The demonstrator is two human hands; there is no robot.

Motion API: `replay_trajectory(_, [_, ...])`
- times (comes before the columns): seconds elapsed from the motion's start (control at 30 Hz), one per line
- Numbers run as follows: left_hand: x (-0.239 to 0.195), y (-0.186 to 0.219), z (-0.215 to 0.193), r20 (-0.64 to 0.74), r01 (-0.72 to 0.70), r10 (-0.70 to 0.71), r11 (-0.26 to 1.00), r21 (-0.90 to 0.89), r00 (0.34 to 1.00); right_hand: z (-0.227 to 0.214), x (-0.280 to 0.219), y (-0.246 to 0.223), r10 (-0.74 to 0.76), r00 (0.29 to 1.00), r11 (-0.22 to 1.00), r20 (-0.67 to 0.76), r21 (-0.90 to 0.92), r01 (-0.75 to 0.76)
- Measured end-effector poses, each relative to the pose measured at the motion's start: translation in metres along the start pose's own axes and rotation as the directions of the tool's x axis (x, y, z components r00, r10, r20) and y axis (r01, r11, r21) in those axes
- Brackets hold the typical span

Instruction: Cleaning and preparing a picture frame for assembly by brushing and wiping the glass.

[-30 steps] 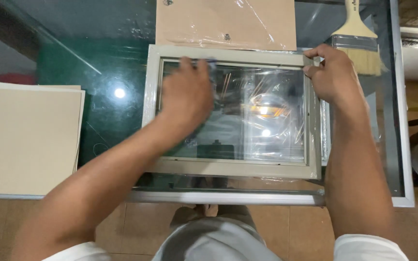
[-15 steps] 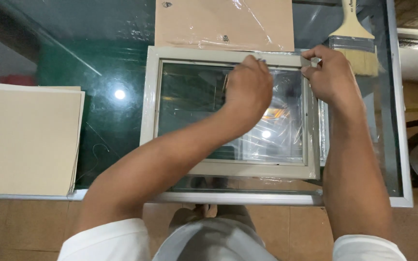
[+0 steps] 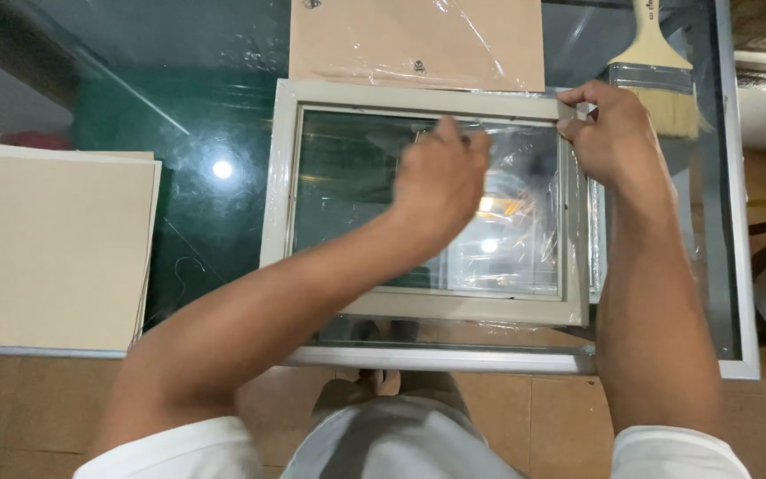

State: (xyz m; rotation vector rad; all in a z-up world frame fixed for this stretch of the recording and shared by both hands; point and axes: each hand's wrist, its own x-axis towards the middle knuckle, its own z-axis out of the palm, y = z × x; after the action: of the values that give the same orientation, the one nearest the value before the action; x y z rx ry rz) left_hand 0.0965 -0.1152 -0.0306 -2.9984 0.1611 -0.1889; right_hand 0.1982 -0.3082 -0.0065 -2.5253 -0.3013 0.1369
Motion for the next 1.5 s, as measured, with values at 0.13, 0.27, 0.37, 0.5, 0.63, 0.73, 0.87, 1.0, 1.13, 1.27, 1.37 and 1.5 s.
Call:
replay_trajectory(0.13, [-0.043, -0.088, 0.000, 0.011, 0.217, -0.217, 0.975, -0.039, 0.976, -0.001, -0.002, -0.003, -0.005, 1.000, 0.999, -0.019, -0.038, 0.004])
replay_trajectory(0.27, [-0.073, -0.131, -0.008, -0.158, 0.244, -0.251, 0.968, -0.063, 0.955, -0.004, -0.007, -0.015, 0.069, 0.997, 0.997, -0.025, -0.027, -0.069])
replay_trajectory(0.37, [-0.055, -0.109, -0.005, -0.067, 0.209, -0.218, 0.971, -0.115, 0.974, -0.001, -0.003, -0.002, 0.020, 0.999, 1.000, -0.034, -0.006, -0.021])
replay_trajectory(0.5, [-0.019, -0.044, -0.010, 0.002, 0.203, -0.213, 0.932, -0.299, 0.977, 0.000, -0.003, -0.001, -0.005, 0.999, 1.000, -0.038, -0.030, 0.004])
replay_trajectory(0.63, [0.019, 0.029, 0.006, -0.175, 0.050, -0.089, 0.976, -0.212, 0.981, 0.001, 0.000, 0.004, -0.062, 0.997, 0.996, -0.037, -0.069, 0.060])
replay_trajectory(0.73, [0.039, 0.081, 0.016, -0.326, 0.028, -0.091, 0.981, -0.192, 0.941, 0.004, 0.009, 0.025, -0.116, 0.993, 0.993, -0.025, 0.005, 0.116])
replay_trajectory(0.87, [0.035, 0.077, 0.009, -0.378, -0.094, -0.056, 0.926, -0.367, 0.924, 0.006, 0.014, 0.032, -0.180, 0.984, 0.980, -0.018, 0.078, 0.181])
replay_trajectory(1.0, [0.003, 0.028, -0.002, -0.297, -0.031, -0.048, 0.967, -0.253, 0.954, 0.001, 0.003, 0.010, -0.055, 0.998, 0.998, -0.020, 0.012, 0.055])
replay_trajectory(1.13, [-0.032, -0.047, -0.013, -0.043, 0.102, -0.116, 0.966, -0.238, 0.992, -0.001, 0.001, 0.001, 0.017, 1.000, 0.997, -0.012, 0.076, -0.016])
replay_trajectory(1.27, [-0.070, -0.095, -0.011, -0.185, 0.196, -0.236, 0.957, -0.213, 0.954, 0.001, 0.005, 0.013, -0.015, 1.000, 1.000, -0.017, 0.005, 0.015])
replay_trajectory(1.37, [-0.080, -0.113, -0.025, -0.040, 0.285, -0.324, 0.880, -0.379, 0.945, -0.011, -0.011, -0.034, 0.146, 0.989, 0.988, 0.030, -0.045, -0.145])
replay_trajectory(1.5, [-0.074, -0.119, -0.041, 0.068, 0.286, -0.325, 0.691, -0.664, 0.943, -0.007, -0.023, -0.037, 0.094, 0.996, 0.969, -0.014, -0.228, -0.094])
